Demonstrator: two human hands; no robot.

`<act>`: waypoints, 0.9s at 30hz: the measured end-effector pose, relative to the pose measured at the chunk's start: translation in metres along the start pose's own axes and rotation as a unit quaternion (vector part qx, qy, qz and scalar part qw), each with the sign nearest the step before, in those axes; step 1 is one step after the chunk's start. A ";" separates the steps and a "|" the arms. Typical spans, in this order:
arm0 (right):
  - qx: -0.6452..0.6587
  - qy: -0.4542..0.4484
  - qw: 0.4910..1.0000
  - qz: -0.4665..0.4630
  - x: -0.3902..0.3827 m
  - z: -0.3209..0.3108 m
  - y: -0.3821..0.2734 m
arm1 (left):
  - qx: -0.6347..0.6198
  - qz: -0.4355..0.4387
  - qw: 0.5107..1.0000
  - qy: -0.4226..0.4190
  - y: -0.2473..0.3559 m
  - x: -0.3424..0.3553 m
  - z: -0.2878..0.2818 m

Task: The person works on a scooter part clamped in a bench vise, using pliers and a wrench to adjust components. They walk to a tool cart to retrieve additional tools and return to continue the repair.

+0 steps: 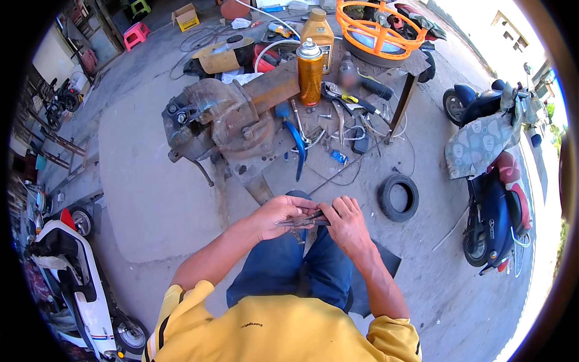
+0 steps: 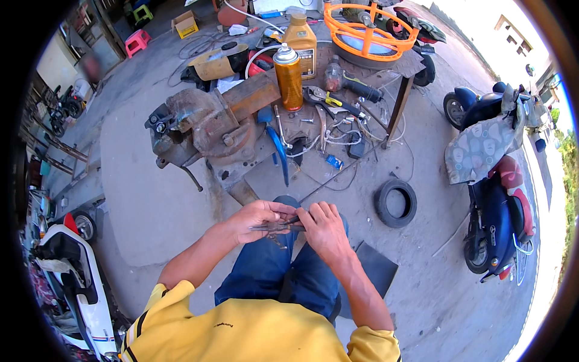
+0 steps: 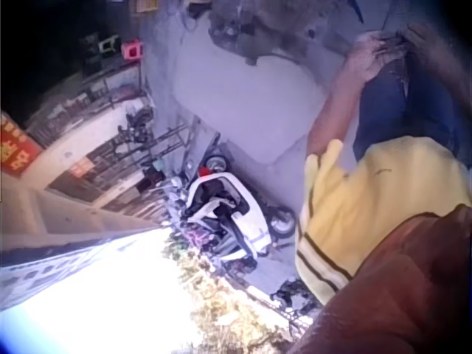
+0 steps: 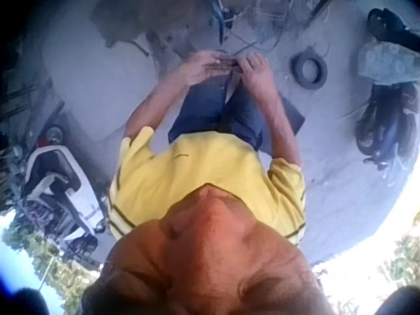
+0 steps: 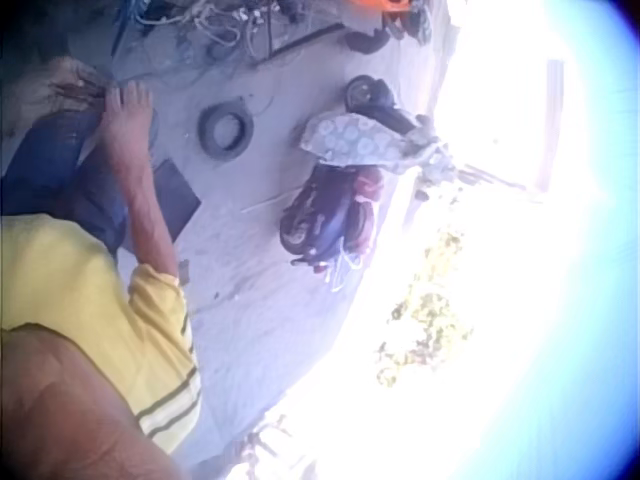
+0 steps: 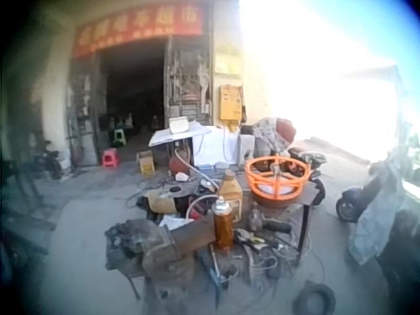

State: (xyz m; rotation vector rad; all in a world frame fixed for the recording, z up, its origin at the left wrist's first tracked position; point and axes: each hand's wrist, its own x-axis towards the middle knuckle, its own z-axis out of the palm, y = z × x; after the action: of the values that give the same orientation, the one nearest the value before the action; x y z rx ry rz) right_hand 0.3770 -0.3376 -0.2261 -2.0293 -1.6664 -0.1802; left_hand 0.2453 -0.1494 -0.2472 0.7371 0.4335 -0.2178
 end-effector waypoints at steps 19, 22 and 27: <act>0.535 0.097 0.683 0.487 -0.146 0.041 -0.009 | 0.027 -0.072 0.996 0.043 -0.050 0.032 -0.028; 0.514 0.079 0.681 0.515 -0.162 0.044 -0.017 | 0.101 -0.065 0.991 0.064 -0.074 0.041 -0.020; 0.576 0.055 0.597 0.555 -0.166 0.035 -0.021 | 0.726 0.199 0.652 -0.090 -0.145 0.035 -0.035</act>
State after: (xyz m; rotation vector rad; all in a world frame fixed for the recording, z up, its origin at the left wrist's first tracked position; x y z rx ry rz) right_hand 0.3098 -0.4650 -0.3174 -1.4462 0.0547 0.9377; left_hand 0.2168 -0.2318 -0.3731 2.3640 -0.2372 -0.1880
